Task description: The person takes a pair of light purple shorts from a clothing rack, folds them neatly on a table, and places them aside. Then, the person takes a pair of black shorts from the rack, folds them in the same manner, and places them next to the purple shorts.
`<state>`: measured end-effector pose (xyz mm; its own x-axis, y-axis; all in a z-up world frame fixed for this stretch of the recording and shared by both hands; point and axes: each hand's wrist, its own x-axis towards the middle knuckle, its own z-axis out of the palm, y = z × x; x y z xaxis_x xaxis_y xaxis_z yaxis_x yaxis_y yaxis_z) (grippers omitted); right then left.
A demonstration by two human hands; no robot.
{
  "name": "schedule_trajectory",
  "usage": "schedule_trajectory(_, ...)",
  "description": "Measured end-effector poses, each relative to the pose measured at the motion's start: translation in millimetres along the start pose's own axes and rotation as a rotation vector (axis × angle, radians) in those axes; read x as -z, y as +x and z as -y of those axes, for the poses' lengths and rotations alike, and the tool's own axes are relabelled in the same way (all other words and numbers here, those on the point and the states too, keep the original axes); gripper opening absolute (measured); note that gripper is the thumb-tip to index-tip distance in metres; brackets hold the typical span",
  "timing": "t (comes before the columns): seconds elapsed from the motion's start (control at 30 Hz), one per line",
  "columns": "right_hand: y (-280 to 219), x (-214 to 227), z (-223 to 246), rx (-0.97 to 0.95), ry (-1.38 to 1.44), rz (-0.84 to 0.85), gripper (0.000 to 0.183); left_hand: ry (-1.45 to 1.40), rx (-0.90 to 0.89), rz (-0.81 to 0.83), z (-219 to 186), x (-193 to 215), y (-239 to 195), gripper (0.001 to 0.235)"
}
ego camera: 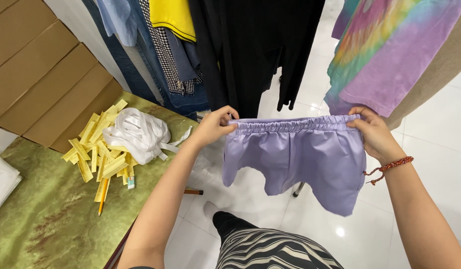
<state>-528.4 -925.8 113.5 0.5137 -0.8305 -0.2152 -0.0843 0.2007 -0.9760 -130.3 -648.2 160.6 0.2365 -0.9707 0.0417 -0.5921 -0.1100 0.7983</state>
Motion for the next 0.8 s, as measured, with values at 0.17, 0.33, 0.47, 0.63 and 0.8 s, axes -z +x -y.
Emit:
schedule_trajectory(0.17,4.8,-17.6,5.4,-0.050,-0.006,0.003,0.032,0.069,-0.050,0.171,-9.9,-2.1,0.3,0.040)
schedule_trajectory(0.33,1.9,-48.6,26.7,-0.026,0.009,0.017,0.034,0.030,-0.016,0.379,-23.1,-6.7,1.8,0.061)
schedule_trajectory(0.47,-0.4,-71.7,40.9,0.002,-0.029,0.006,0.031,0.240,0.049,0.563,-33.3,-13.4,-0.6,0.073)
schedule_trajectory(0.63,23.8,-80.5,9.1,0.236,-0.082,0.012,0.045,0.355,-0.006,0.608,-49.3,-21.6,-29.6,0.095)
schedule_trajectory(0.8,-6.6,-118.5,25.5,0.320,-0.131,0.076,0.045,0.631,0.122,0.631,-38.9,-49.3,-41.2,0.107)
